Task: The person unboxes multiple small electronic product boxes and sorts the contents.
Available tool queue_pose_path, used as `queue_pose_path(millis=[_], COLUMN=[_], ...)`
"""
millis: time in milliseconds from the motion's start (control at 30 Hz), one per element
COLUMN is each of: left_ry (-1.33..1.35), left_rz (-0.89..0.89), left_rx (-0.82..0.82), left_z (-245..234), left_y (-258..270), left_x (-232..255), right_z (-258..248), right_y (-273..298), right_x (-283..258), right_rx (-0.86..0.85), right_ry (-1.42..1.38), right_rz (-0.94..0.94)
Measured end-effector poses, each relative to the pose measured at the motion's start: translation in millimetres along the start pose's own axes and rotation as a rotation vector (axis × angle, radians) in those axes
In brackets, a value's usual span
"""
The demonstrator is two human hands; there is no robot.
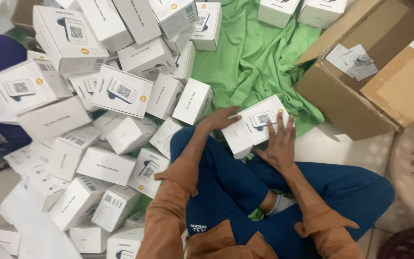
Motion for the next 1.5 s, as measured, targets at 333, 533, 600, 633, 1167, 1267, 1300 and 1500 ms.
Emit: queue_pose_path(millis=[333, 533, 600, 633, 1167, 1267, 1300, 1500], left_ry=[0.354, 0.369, 0.304, 0.234, 0.022, -0.130, -0.117, 0.015], left_rz=[-0.194, 0.025, 0.014, 0.006, 0.206, 0.163, 0.242, 0.233], left_rx=[-0.307, 0.230, 0.309, 0.387, 0.174, 0.247, 0.266, 0.052], left_z=[-14.8, -16.9, -5.7, -1.2, 0.2, 9.1, 15.4, 18.3], left_y=[44.2, 79.2, 69.2, 64.8, 54.3, 51.9, 48.6, 51.1], left_x=[114.2, 202.6, 190.8, 185.3, 170.0, 163.0, 152.1, 143.1], right_z=[-64.1, -88.3, -87.5, -86.6, -105.6, -105.1, -105.7, -101.3], right_y=[-37.8, -55.2, -47.0, -42.0, -21.1, -23.9, -25.1, -17.3], right_x=[56.8, 57.5, 58.7, 58.2, 32.8, 35.5, 39.5, 31.9], right_rx=[0.005, -0.075, -0.087, -0.092, -0.033, -0.044, -0.045, -0.106], right_ry=[-0.276, -0.662, -0.815, -0.972, -0.564, -0.540, -0.541, -0.393], right_rz=[0.250, 0.675, 0.739, 0.799, 0.205, 0.278, 0.251, 0.095])
Point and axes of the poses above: each hand's wrist, its own y-axis away from the middle knuckle, its own z-axis out of the palm, x = y × z, the point moved 3 cm from there along -y, towards the middle knuckle, and after that the axes turned 6 degrees about -z, right-handed, at the moved point
